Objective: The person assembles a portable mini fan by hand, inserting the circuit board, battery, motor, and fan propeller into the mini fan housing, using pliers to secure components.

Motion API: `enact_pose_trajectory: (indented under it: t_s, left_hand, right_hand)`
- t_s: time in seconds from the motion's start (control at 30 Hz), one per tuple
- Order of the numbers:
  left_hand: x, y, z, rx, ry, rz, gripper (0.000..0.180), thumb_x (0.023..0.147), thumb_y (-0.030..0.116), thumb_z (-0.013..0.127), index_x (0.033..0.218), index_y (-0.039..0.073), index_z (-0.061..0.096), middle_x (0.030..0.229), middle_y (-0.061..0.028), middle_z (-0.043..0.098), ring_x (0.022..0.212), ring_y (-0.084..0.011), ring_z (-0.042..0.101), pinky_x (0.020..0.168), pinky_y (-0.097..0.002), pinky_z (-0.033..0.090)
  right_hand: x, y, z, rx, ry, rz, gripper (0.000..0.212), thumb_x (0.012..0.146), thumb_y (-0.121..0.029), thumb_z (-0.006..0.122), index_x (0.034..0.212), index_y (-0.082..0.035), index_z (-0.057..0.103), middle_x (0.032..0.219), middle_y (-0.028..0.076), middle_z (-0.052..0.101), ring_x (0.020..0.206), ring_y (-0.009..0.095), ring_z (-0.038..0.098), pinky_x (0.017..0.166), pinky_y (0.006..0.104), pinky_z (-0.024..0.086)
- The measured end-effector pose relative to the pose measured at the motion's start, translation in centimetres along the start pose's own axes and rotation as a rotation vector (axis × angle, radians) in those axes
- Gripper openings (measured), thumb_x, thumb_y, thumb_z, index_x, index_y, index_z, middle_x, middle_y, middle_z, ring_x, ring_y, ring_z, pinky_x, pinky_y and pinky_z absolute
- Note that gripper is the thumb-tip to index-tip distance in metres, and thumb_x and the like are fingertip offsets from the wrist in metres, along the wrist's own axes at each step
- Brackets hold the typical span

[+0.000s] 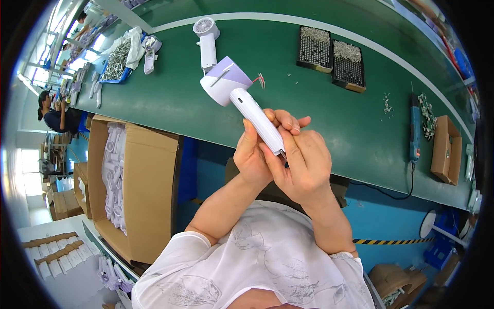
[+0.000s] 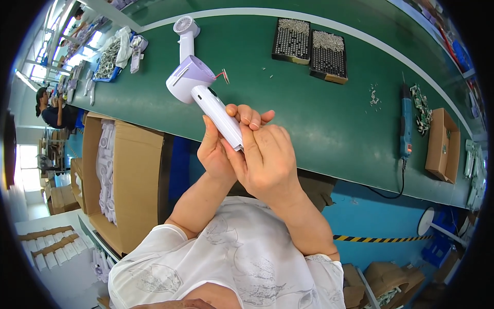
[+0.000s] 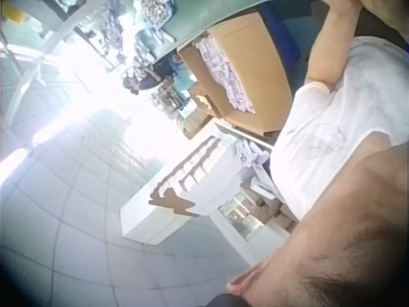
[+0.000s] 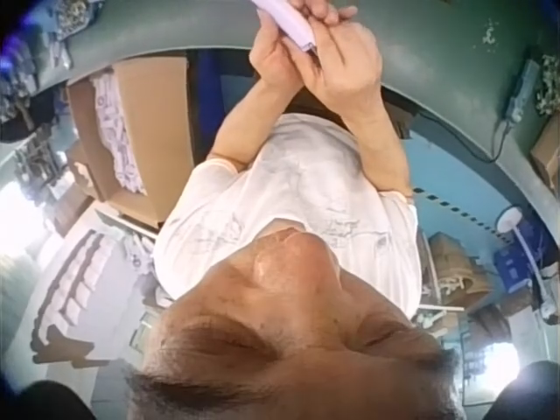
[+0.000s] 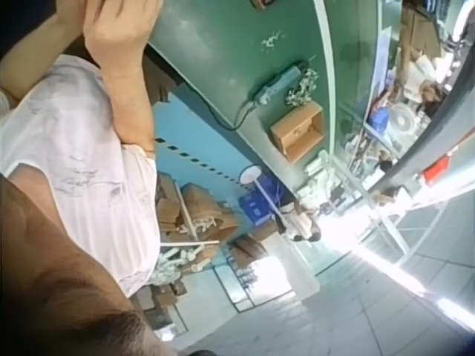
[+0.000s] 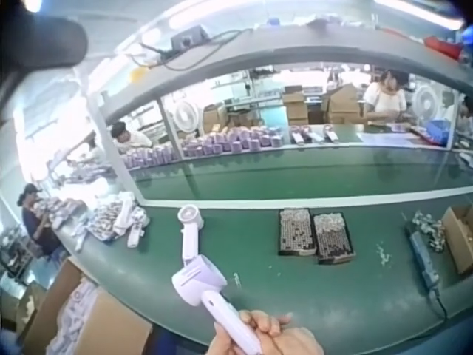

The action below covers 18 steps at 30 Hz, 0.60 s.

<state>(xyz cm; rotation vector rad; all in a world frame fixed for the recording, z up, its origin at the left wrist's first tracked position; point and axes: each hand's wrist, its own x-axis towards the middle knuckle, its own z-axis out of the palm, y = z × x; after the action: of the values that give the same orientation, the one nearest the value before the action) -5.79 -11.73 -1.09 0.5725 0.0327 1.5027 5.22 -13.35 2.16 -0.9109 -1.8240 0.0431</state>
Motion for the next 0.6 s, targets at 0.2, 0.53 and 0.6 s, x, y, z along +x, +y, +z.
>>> enact_pose_trajectory:
  t_s: [0.2,0.53,0.6]
  left_hand:
    - [-0.1,0.2,-0.1,0.019,-0.036,0.004,0.048,0.112,0.048,0.030,0.119,0.006,0.053,0.111,-0.0144,0.061,0.108,-0.0279,0.062,0.118,-0.0581,0.037]
    - [-1.4,1.6,0.5,0.294,0.056,-0.049,0.049,0.112,0.029,0.043,0.147,-0.005,0.045,0.131,-0.0266,0.064,0.125,-0.0435,0.062,0.112,-0.0556,0.046]
    - [-1.4,2.0,2.1,0.449,0.287,-0.152,0.045,0.112,0.022,0.045,0.145,-0.008,0.047,0.132,-0.0283,0.064,0.125,-0.0421,0.063,0.110,-0.0518,0.048]
  right_hand:
    - [-0.1,-0.2,-0.1,-0.062,0.008,-0.049,0.042,0.076,-0.008,0.087,0.110,0.010,0.069,0.090,0.014,0.066,0.070,0.027,0.061,0.061,0.0363,0.049]
    - [-0.6,0.7,-1.1,0.090,0.044,0.074,0.041,0.077,-0.005,0.088,0.112,0.006,0.071,0.088,0.014,0.068,0.074,0.030,0.064,0.064,0.0368,0.052]
    - [-0.7,1.3,-1.1,0.091,0.042,0.064,0.041,0.077,-0.003,0.087,0.113,0.007,0.070,0.089,0.014,0.068,0.074,0.030,0.064,0.064,0.0368,0.051]
